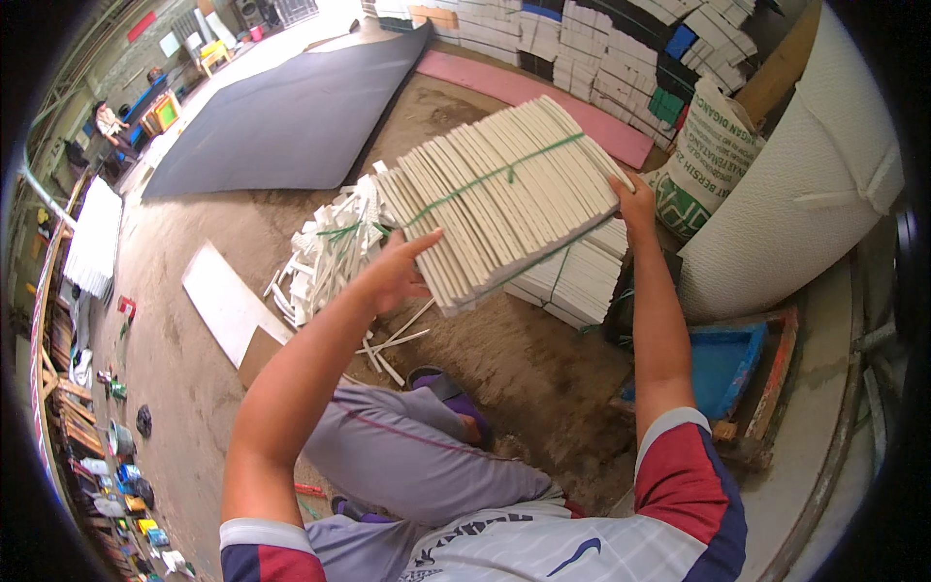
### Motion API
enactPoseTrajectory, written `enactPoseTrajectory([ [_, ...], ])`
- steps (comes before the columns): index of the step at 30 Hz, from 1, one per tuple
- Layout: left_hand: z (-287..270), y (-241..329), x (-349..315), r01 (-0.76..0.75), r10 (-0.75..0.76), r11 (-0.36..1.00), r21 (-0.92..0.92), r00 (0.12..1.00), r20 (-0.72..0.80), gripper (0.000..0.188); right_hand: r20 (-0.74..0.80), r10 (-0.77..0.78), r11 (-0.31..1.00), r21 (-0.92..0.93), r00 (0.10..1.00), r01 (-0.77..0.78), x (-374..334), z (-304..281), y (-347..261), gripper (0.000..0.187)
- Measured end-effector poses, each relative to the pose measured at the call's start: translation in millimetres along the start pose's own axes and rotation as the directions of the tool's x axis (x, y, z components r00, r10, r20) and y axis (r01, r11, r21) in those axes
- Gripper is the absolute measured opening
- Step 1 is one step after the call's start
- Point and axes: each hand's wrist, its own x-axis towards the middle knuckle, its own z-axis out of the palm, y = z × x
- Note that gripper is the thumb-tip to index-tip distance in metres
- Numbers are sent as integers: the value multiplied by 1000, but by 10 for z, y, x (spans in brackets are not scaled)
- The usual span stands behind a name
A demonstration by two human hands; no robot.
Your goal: The person ties a stack of white foam pieces with a green string, then places the bundle on a shelf. Afterwards, they collect scattered foam scraps from the floor and put them into a white sack.
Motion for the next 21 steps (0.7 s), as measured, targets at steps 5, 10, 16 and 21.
enactPoseTrajectory([
  [5,794,-343,613,101,-102,995,-28,994,-42,104,-84,137,990,-2,987,-138,288,-471,726,46],
  [10,1302,-951,981,184,-220,954,239,966,134,119,-134,30,999,20,991,-28,524,-742,1617,63],
  [16,978,-1431,1145,-252,-142,521,816,917,373,115,-175,320,748,-557,931,-362,-298,124,946,81],
  [21,718,-701,1088,-362,-282,243,900,862,422,101,-157,348,572,-745,924,-342,-704,299,885,80],
])
